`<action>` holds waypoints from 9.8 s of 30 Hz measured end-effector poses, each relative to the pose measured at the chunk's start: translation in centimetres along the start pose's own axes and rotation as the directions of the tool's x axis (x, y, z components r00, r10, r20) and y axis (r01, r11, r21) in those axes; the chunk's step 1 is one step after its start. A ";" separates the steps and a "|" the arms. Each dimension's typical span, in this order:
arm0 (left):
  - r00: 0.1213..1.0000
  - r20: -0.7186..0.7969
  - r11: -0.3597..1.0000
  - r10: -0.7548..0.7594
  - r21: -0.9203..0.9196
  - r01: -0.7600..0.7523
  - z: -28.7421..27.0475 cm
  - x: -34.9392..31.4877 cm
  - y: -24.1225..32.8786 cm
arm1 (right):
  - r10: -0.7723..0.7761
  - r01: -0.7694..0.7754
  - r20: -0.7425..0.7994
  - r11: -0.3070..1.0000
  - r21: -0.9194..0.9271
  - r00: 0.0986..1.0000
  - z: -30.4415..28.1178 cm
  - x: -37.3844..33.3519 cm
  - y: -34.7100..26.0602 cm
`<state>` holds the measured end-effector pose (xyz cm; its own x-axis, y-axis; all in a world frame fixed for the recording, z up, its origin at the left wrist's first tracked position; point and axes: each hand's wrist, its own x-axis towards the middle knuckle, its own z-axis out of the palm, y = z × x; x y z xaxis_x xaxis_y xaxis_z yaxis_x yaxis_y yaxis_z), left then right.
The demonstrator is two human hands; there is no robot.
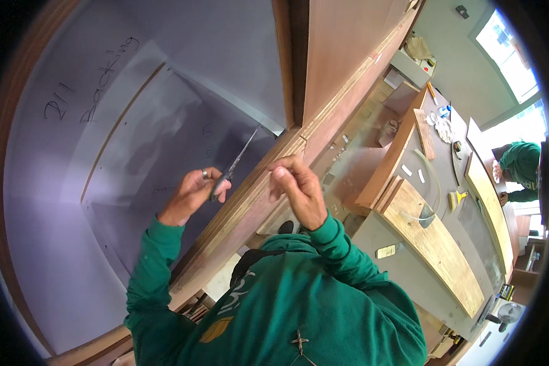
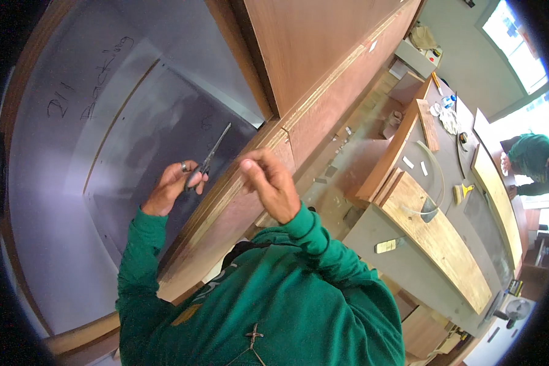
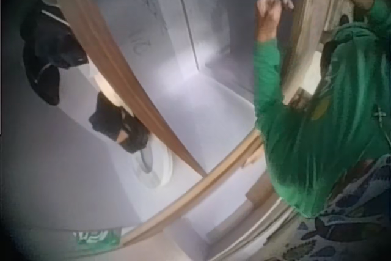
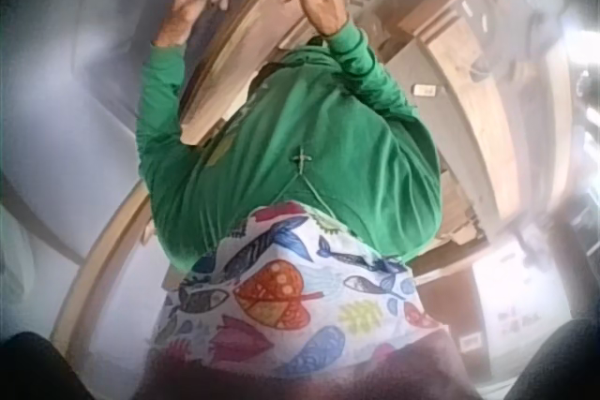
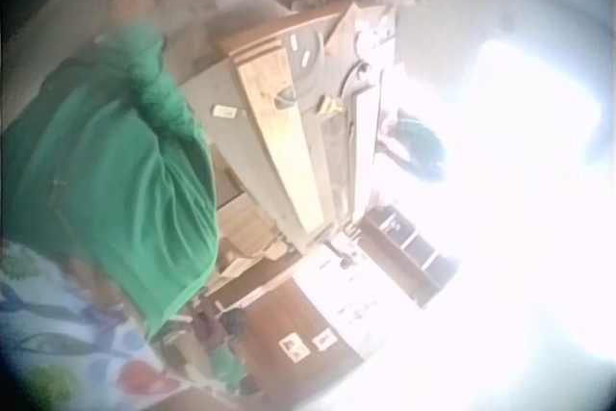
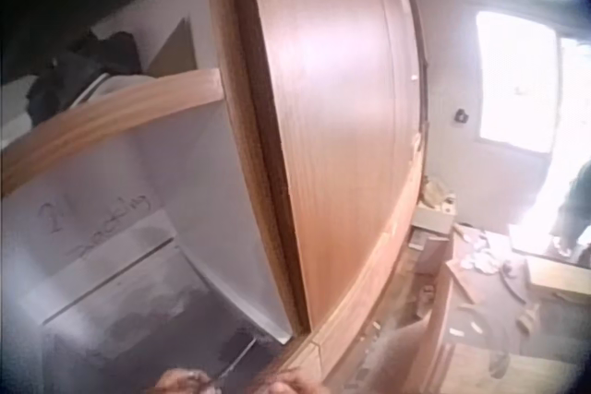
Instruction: The person applies a long strip of edging material to the interior seams of a wooden cabinet box, pressing it into place by hand and trimming it with scissors and a small scraper tool.
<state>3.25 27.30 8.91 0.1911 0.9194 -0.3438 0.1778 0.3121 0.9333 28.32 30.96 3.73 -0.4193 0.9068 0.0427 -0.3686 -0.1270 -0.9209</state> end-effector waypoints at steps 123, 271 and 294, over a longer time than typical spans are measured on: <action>0.921 -0.005 0.900 0.389 0.216 -0.379 -1.9 5.9 -2.6 | -0.495 0.074 0.012 0.105 -0.992 0.869 6.5 3.5 4.5; 0.822 -0.204 0.844 0.532 0.203 -0.496 2.3 14.2 -6.5 | 0.213 -0.271 -0.552 0.962 -0.024 0.806 8.9 1.2 3.7; 0.559 -0.201 0.592 0.804 0.364 -0.720 2.7 15.7 -5.9 | 0.127 -0.241 -0.554 0.961 -0.139 0.823 8.3 1.1 4.4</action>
<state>7.81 39.24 -2.28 0.0553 0.8133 0.5791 0.3187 -0.5641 0.7618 19.35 28.12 2.91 0.0680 0.9528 -0.2960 -0.1379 -0.2849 -0.9486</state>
